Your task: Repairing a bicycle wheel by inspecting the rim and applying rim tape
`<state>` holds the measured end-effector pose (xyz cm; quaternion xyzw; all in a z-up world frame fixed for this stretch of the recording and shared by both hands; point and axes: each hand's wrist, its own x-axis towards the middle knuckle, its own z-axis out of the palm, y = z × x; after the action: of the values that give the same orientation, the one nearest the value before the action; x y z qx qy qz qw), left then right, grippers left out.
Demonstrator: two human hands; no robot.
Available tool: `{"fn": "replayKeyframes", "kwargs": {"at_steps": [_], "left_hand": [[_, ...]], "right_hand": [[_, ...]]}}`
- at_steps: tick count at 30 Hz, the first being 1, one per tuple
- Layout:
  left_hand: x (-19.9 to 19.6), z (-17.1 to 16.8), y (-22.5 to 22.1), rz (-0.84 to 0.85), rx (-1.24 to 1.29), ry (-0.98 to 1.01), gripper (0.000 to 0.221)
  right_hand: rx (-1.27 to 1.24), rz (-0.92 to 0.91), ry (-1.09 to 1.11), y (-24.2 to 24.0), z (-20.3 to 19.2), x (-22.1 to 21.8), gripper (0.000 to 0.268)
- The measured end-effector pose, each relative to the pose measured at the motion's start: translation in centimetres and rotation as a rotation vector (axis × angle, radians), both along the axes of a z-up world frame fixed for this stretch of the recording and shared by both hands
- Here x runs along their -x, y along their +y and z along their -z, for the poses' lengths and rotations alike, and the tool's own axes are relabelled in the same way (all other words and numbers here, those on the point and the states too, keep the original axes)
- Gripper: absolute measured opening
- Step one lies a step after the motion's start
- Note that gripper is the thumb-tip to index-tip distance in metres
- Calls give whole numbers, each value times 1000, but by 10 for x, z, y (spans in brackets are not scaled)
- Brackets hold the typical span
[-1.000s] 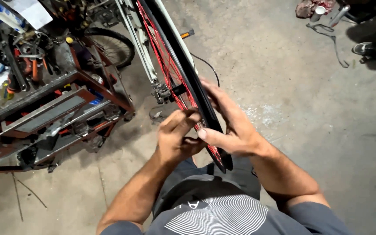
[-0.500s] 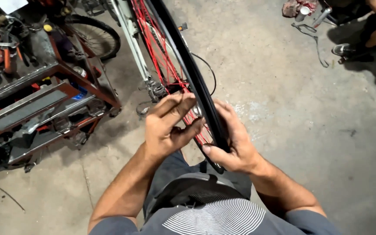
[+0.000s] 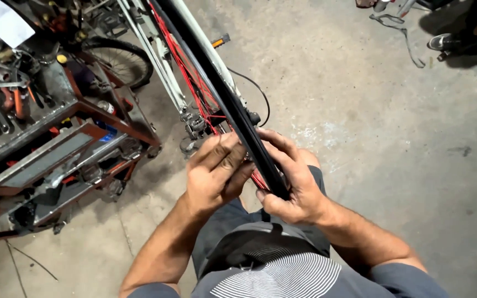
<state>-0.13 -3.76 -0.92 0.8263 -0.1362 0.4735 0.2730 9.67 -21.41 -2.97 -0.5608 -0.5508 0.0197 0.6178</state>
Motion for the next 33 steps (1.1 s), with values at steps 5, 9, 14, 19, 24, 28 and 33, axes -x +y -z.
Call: {"fn": "replayKeyframes", "kwargs": {"at_steps": [5, 9, 14, 19, 24, 28, 33], "left_hand": [[-5, -4, 0, 14, -25, -22, 19], [-14, -16, -3, 170, 152, -65, 11], [-17, 31, 20, 270, 413, 5, 8], [-18, 2, 10, 514, 564, 182, 33], [-16, 4, 12, 548, 513, 212, 29], [-23, 25, 18, 508, 555, 159, 26], [-36, 17, 20, 536, 710, 185, 15]], "right_hand": [[-13, -95, 5, 2, 1, 0, 82], [-24, -76, -6, 0, 5, -8, 88], [-47, 182, -89, -4, 3, -4, 80], [-57, 167, -58, -5, 8, 0, 81], [-194, -184, 257, 2, 20, 3, 95], [-38, 8, 122, 2, -1, -2, 83], [-26, -56, 176, 7, -1, -4, 47]]}}
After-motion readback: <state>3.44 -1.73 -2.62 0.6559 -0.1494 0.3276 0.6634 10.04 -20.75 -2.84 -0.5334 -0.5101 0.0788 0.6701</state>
